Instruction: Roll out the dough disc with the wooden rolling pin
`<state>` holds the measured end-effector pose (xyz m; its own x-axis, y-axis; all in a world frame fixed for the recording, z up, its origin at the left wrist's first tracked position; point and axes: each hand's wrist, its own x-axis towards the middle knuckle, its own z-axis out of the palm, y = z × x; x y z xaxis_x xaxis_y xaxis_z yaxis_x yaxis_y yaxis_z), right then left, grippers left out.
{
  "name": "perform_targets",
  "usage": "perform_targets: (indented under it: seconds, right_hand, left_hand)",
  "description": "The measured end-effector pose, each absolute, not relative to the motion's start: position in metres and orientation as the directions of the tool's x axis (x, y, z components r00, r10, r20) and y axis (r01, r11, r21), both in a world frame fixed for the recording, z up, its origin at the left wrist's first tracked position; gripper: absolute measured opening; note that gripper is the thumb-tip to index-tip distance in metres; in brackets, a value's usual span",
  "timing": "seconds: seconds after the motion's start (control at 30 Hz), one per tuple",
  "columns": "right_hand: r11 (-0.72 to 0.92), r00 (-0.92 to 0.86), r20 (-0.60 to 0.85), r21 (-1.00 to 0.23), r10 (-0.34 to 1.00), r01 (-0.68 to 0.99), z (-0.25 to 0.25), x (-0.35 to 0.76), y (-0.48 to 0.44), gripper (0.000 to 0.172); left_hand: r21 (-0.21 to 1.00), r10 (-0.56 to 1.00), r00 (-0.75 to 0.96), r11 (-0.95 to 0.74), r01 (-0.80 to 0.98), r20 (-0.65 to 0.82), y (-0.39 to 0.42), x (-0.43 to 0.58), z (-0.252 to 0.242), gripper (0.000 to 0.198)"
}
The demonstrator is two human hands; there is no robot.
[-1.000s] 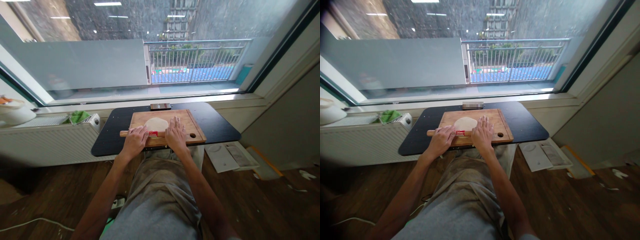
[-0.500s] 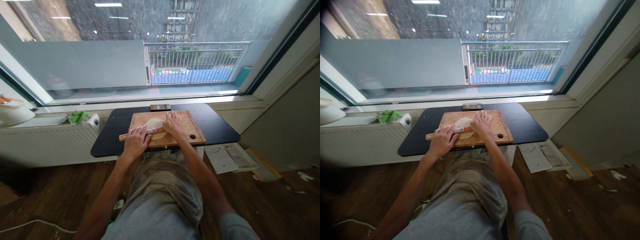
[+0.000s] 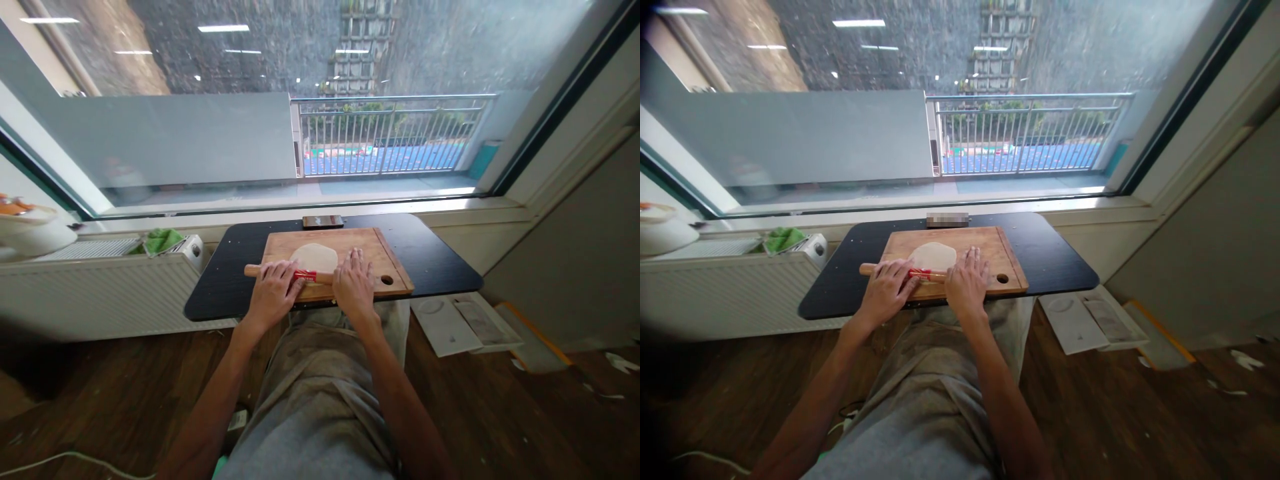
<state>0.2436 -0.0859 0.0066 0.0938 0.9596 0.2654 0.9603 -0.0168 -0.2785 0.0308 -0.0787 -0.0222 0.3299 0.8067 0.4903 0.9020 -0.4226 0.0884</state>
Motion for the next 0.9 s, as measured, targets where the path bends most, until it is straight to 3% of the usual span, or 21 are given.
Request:
perform_targets:
  seconds: [0.3,0.57,0.9]
  right_hand:
    - [-0.03,0.105,0.262,-0.277,0.959,0.96,0.009,0.245,-0.068,0.064]
    - [-0.005,0.051,0.155,-0.285,0.987,0.959,0.015,0.254,-0.006,0.073]
    - [-0.016,0.09,0.267,-0.266,0.96,0.964,0.006,0.255,-0.068,0.067]
  left_hand:
    - [0.057,0.794,0.34,-0.423,0.904,0.503,-0.075,0.03,-0.026,0.058]
    - [0.045,0.807,0.32,-0.393,0.919,0.497,-0.077,0.031,-0.023,0.057]
    - [0.055,0.82,0.33,-0.4,0.915,0.468,-0.083,0.027,-0.02,0.051]
